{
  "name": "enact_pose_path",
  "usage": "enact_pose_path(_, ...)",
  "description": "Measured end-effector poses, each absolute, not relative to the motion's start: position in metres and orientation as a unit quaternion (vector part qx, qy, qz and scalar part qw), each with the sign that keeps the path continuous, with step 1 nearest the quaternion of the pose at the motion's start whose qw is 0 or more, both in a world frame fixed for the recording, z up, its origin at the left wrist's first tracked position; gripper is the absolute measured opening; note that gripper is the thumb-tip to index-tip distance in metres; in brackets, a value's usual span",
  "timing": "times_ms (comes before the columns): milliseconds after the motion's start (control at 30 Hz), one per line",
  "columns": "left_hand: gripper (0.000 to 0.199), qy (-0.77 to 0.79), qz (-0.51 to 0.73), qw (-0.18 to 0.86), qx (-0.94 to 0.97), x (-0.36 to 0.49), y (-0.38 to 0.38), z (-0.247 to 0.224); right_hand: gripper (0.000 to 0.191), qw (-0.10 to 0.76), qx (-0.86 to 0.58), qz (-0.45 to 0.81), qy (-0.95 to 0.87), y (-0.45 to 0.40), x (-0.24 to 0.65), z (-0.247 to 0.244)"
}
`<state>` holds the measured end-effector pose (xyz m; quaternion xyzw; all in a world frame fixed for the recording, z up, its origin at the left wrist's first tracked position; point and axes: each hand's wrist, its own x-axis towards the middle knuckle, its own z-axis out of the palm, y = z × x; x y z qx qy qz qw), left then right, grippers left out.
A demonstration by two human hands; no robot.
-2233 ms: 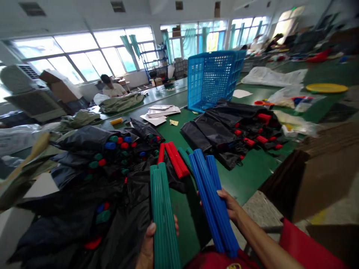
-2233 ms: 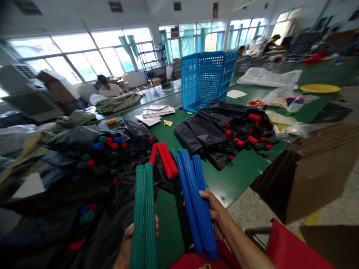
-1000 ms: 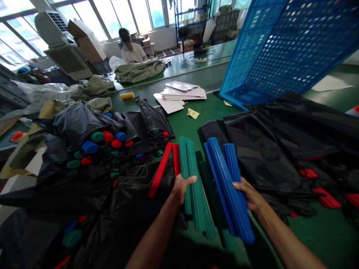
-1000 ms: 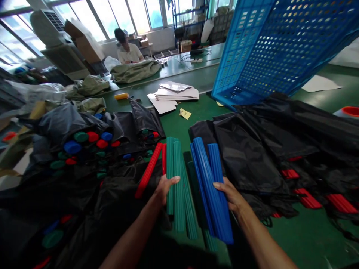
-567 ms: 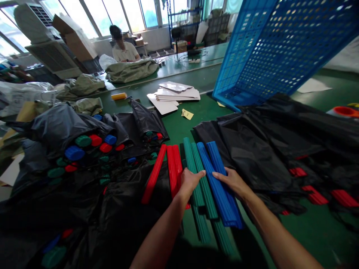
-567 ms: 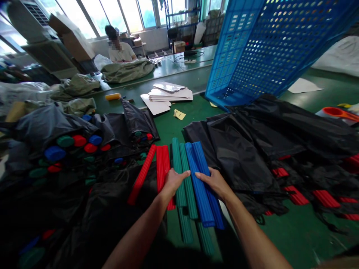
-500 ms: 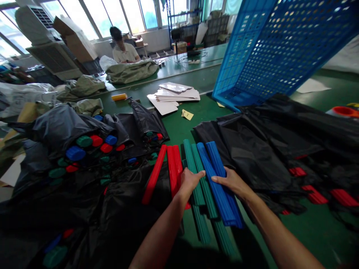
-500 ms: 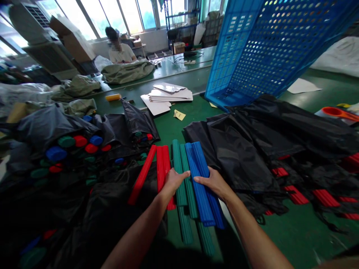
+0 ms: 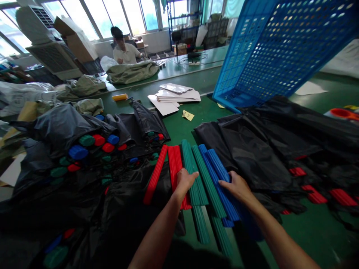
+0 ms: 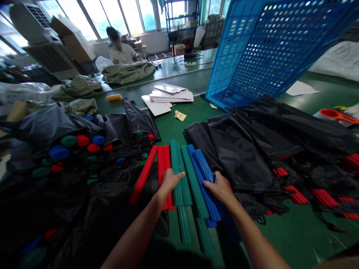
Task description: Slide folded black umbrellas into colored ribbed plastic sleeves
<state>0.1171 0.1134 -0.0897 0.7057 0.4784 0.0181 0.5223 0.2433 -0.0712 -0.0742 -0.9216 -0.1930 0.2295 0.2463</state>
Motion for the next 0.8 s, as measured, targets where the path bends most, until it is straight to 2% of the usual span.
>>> enact_pose_path(100,0.043,0.478,-0.005,0.433,0.765,0.118,0.115,-0.089,0.046,0.169,-0.938,0.203,-0.223,-0.073,0.238,-0.078)
enact_pose_path(267,0.045,0.470,0.033,0.434,0.768,0.121,0.129,-0.088,0.048,0.090,-0.941,0.187,-0.269,-0.079,0.231,-0.083)
enact_pose_path(533,0.070,0.467,-0.044,0.320,0.823,0.157,0.146,-0.075,0.047,0.081,-0.938,0.173,-0.289,-0.086,0.236,-0.104)
enact_pose_path(667,0.068,0.465,-0.009,0.254,0.848,0.155,0.148,-0.080,0.051,0.092,-0.935,0.178,-0.294,-0.090,0.240,-0.111)
enact_pose_path(800,0.063,0.472,0.047,0.243,0.846,0.138,0.149,-0.090,0.048,0.102,-0.928,0.190,-0.304,-0.092,0.238,-0.109)
